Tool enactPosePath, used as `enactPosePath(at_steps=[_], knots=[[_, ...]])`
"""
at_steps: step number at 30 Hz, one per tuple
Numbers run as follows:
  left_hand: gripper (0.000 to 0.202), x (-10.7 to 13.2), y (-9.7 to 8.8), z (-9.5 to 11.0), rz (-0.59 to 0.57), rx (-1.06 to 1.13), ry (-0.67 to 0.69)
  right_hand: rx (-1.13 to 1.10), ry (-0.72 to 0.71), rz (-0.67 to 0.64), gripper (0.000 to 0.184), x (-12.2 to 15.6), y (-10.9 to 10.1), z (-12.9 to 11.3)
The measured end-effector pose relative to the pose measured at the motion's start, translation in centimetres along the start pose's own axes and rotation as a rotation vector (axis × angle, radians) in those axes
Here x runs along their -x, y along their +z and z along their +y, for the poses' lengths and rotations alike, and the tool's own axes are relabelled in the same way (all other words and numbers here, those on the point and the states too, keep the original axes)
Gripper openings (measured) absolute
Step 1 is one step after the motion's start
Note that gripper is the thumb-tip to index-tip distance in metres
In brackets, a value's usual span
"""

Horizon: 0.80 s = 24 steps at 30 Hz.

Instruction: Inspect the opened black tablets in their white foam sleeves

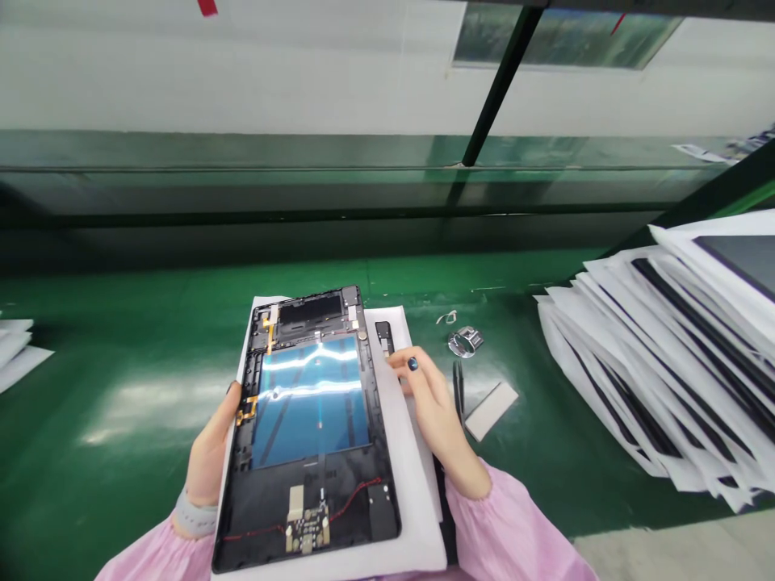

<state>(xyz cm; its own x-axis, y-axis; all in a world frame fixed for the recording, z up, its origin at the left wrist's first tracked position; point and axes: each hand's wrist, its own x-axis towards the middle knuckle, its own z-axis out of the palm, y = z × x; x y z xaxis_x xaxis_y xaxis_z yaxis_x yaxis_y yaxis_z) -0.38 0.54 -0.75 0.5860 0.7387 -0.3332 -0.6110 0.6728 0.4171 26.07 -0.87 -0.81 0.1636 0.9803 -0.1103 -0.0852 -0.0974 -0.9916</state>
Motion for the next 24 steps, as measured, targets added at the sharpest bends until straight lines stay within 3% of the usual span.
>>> enactPosePath(at_steps=[2,6,8,10,14,24], knots=[[0.03,0.0,0.4,-0.2,0.01,0.008,-0.009,-0.014,0.089,-0.036,0.048,0.1,0.0,0.0],[0.032,-0.5,1.8,-0.4,-0.09,0.036,-0.007,0.02,0.212,0.071,0.035,0.4,0.3,-1.2],[0.033,-0.6,2.0,-0.4,-0.13,0.022,0.012,-0.105,0.28,0.077,0.032,0.4,0.5,-2.2],[0.034,-0.7,1.9,-0.6,-0.144,0.003,0.019,-0.277,0.324,0.002,0.031,0.1,0.6,-2.9],[0.036,-0.7,1.4,-1.0,-0.073,-0.051,0.013,-0.419,0.359,-0.11,0.038,-0.2,0.3,-3.1],[0.039,-0.8,2.0,-1.4,0.016,-0.229,0.075,-0.2,0.285,0.003,0.041,0.9,-0.1,-2.6]])
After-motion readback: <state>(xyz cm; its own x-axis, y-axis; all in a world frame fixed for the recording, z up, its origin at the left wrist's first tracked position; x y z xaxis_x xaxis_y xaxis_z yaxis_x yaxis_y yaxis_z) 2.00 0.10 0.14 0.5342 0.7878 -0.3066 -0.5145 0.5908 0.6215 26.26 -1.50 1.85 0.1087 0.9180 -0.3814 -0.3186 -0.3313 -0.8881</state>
